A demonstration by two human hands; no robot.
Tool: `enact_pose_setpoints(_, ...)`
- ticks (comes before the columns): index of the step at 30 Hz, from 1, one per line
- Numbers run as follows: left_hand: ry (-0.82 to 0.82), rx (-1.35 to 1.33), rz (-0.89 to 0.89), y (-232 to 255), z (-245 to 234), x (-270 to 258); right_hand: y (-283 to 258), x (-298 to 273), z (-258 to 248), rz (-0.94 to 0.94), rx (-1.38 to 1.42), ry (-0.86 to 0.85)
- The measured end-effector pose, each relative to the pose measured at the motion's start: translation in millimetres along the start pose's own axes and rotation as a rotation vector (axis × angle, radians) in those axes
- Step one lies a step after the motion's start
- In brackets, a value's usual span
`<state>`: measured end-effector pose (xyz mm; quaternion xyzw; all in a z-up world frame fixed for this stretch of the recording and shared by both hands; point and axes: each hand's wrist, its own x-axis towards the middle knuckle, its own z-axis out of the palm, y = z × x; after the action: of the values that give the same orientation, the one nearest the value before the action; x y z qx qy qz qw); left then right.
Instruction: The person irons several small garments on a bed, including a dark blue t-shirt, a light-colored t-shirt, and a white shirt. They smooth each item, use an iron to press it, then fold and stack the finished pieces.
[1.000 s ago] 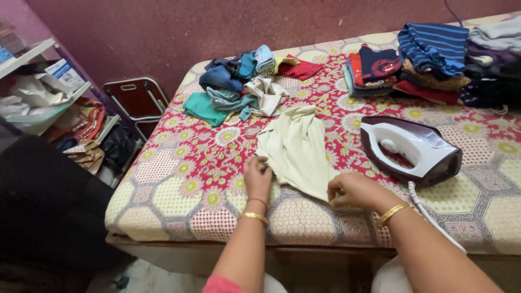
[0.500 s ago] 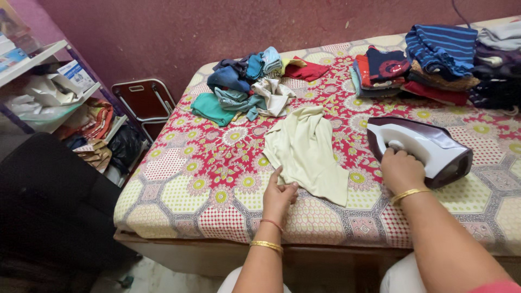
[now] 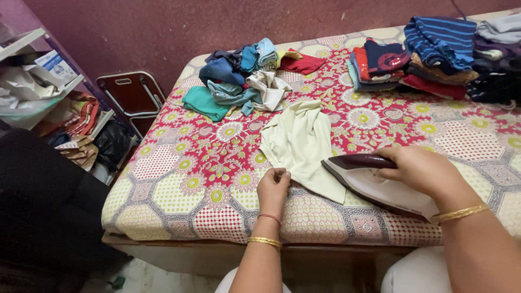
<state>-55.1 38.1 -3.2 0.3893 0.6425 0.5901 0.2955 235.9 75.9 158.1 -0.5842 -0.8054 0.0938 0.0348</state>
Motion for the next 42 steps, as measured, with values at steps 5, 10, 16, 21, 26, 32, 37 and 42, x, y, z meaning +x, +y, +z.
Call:
enact_pose_setpoints(5,0.010,0.116,-0.002,3.8,-13.1,3.9,-10.2,9.8,1.0,0.069,-0.070,-0.024)
enact_pose_setpoints(10,0.005,0.108,-0.055,-4.4,-14.1,10.9,-34.8,39.2,4.8,0.093,-0.191,0.017)
enact_pose_setpoints(16,0.135,0.401,0.285,-10.3,-12.5,12.3,-44.2,78.6,3.8,-0.065,-0.049,-0.226)
enact_pose_setpoints(21,0.162,0.536,0.216,3.7,-18.8,8.4,-53.5,61.3,16.1,-0.202,-0.019,-0.270)
enact_pose_setpoints(26,0.260,0.399,0.213,19.7,-21.0,4.7,-85.8,32.6,18.3,-0.086,-0.094,-0.130)
enact_pose_setpoints(32,0.325,0.252,0.243,2.3,-14.0,10.7,-118.1,29.1,4.8,-0.039,-0.043,-0.143)
enact_pose_setpoints(37,0.374,0.154,0.220,-22.0,-15.7,24.9,-112.5,9.5,6.2,-0.068,-0.069,-0.205)
enact_pose_setpoints(42,0.261,-0.003,0.107,-22.8,-14.7,21.8,-88.9,-0.3,20.9,-0.089,-0.175,-0.001)
